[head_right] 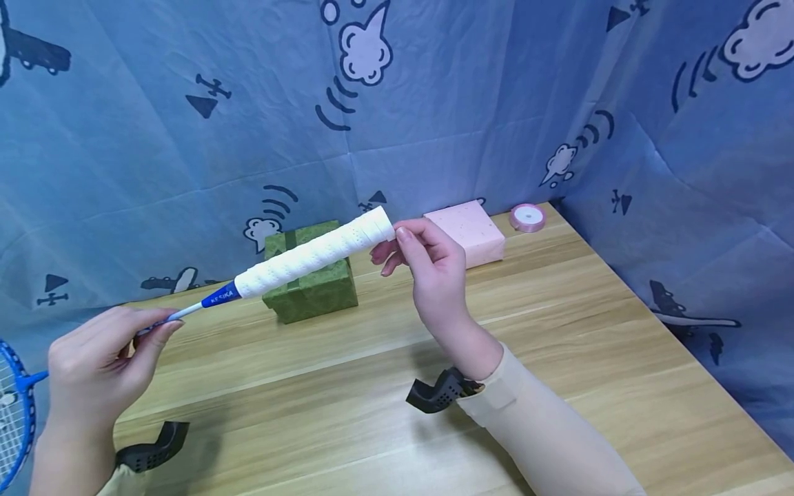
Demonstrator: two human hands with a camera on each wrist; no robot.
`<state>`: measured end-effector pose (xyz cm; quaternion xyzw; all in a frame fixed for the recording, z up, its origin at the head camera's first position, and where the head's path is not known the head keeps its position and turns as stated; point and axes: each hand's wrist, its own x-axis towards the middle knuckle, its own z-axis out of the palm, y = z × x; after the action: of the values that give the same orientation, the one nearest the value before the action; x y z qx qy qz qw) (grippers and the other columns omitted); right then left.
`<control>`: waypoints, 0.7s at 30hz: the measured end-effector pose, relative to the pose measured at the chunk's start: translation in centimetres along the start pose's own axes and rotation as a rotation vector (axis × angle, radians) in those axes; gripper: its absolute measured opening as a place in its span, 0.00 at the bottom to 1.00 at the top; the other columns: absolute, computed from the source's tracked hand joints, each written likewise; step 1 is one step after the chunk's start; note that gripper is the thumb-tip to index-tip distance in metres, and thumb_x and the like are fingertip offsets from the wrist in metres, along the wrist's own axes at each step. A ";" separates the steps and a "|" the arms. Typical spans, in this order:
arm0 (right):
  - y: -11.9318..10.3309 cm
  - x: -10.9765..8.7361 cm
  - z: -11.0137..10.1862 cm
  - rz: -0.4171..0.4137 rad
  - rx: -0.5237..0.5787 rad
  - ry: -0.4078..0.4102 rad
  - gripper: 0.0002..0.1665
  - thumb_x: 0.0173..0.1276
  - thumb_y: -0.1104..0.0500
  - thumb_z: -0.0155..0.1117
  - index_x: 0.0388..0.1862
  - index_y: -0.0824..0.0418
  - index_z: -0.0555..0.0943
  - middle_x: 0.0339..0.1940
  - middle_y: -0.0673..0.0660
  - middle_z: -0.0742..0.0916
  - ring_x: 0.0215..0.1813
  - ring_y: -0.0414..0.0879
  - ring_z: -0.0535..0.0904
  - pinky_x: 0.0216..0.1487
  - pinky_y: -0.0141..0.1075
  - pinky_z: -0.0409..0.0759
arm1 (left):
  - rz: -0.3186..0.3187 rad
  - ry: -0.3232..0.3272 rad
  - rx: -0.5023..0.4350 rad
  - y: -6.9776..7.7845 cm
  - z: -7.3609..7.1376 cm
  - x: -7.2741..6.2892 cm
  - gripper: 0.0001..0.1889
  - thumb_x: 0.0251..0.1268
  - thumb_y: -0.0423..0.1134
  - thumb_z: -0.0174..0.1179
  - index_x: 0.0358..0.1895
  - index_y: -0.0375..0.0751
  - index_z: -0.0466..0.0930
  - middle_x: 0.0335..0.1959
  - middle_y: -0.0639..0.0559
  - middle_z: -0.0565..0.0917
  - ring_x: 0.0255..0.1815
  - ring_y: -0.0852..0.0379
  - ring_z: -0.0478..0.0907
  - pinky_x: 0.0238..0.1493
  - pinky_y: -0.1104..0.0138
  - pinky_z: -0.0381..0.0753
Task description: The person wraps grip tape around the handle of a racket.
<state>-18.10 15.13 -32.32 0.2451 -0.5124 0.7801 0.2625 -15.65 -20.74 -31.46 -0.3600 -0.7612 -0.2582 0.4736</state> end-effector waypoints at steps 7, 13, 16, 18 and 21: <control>0.3 0.0 -0.1 -0.018 0.037 -0.024 0.11 0.80 0.69 0.51 0.42 0.61 0.81 0.30 0.56 0.88 0.31 0.45 0.85 0.28 0.32 0.80 | 0.006 -0.016 -0.001 0.0 0.0 0.0 0.25 0.79 0.51 0.58 0.30 0.32 0.89 0.18 0.51 0.81 0.17 0.63 0.66 0.20 0.74 0.64; 0.4 -0.1 -0.2 -0.054 -0.073 -0.030 0.05 0.75 0.62 0.65 0.40 0.63 0.79 0.29 0.54 0.88 0.30 0.44 0.85 0.28 0.31 0.80 | 0.000 -0.015 -0.044 -0.1 0.0 0.0 0.26 0.79 0.52 0.58 0.30 0.32 0.89 0.17 0.52 0.79 0.17 0.64 0.63 0.20 0.75 0.60; 0.4 -0.1 -0.1 -0.047 -0.102 -0.011 0.07 0.73 0.58 0.67 0.39 0.60 0.79 0.27 0.53 0.87 0.29 0.42 0.83 0.27 0.30 0.80 | -0.006 -0.035 -0.053 -0.2 -0.1 -0.1 0.25 0.78 0.52 0.58 0.31 0.32 0.89 0.17 0.52 0.80 0.18 0.65 0.63 0.20 0.76 0.59; 0.3 -0.1 -0.1 -0.045 -0.110 0.004 0.08 0.71 0.56 0.68 0.38 0.58 0.79 0.26 0.52 0.87 0.28 0.41 0.82 0.27 0.29 0.79 | -0.008 -0.047 -0.054 -0.2 -0.1 -0.1 0.25 0.78 0.52 0.58 0.31 0.33 0.89 0.18 0.53 0.80 0.18 0.66 0.62 0.20 0.76 0.59; 0.3 -0.2 0.0 -0.058 -0.102 0.024 0.07 0.70 0.57 0.68 0.36 0.57 0.79 0.26 0.52 0.86 0.27 0.41 0.81 0.27 0.29 0.79 | -0.012 -0.059 -0.050 -0.2 -0.1 -0.2 0.25 0.79 0.52 0.58 0.32 0.33 0.89 0.18 0.53 0.81 0.18 0.66 0.62 0.20 0.77 0.59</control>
<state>-18.19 14.96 -32.61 0.2370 -0.5409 0.7478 0.3033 -15.76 -20.99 -31.64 -0.3748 -0.7702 -0.2693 0.4402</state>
